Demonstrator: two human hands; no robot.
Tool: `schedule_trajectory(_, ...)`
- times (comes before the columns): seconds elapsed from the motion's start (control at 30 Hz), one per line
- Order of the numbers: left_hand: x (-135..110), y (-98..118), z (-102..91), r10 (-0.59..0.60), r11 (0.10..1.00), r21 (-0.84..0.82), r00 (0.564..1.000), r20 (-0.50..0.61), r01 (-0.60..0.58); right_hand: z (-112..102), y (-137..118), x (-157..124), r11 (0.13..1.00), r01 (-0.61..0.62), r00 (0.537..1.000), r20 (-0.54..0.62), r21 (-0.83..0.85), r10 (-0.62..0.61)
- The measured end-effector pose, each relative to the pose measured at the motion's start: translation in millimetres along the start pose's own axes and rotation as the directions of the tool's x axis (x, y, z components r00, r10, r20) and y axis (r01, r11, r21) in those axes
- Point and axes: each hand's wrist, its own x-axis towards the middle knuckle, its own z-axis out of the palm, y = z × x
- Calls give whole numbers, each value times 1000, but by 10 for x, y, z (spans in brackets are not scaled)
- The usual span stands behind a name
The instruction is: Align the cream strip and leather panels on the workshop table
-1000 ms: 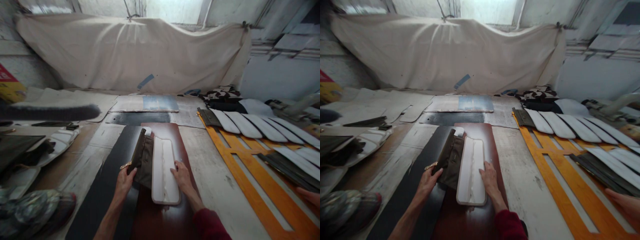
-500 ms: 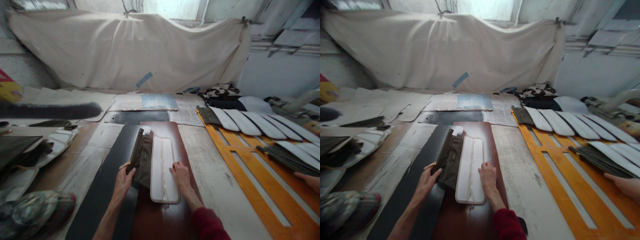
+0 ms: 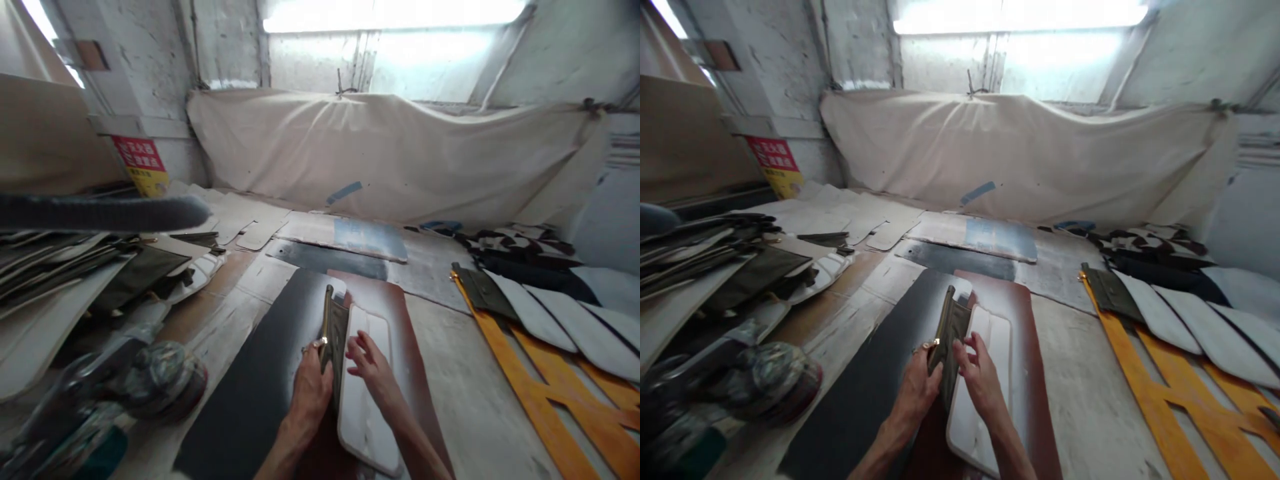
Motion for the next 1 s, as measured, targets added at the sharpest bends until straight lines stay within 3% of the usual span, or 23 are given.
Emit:
schedule_trajectory(0.1,-117,167,71,37,997,60,999,28,-39,161,-210,135,995,-89,996,31,37,88)
schedule_trajectory(0.23,-174,175,-82,130,970,179,971,203,-167,65,-197,204,980,-158,986,64,118,151)
schedule_trajectory(0.27,-143,103,-176,117,957,243,976,182,-160,15,-172,189,980,-144,987,94,138,132)
schedule_trajectory(0.33,-29,-127,-406,23,917,398,1000,-1,-20,-77,-125,138,981,-95,991,104,170,78)
schedule_trajectory(0.43,195,-560,-752,-125,841,490,963,-241,231,-162,-69,67,982,-30,999,26,187,25)
schedule_trajectory(0.53,385,-877,-982,-216,776,525,929,-300,350,-191,-2,59,983,-9,1000,-9,183,11)
schedule_trajectory(0.63,527,-1002,-1113,-252,766,541,936,-246,348,-205,74,99,981,-6,1000,16,193,3)
schedule_trajectory(0.77,648,-990,-1212,-261,782,547,954,-148,298,-235,140,146,986,27,999,37,166,-34)
schedule_trajectory(1.0,506,-861,-1089,-116,798,570,978,-175,197,-293,134,154,991,62,997,26,120,-66)
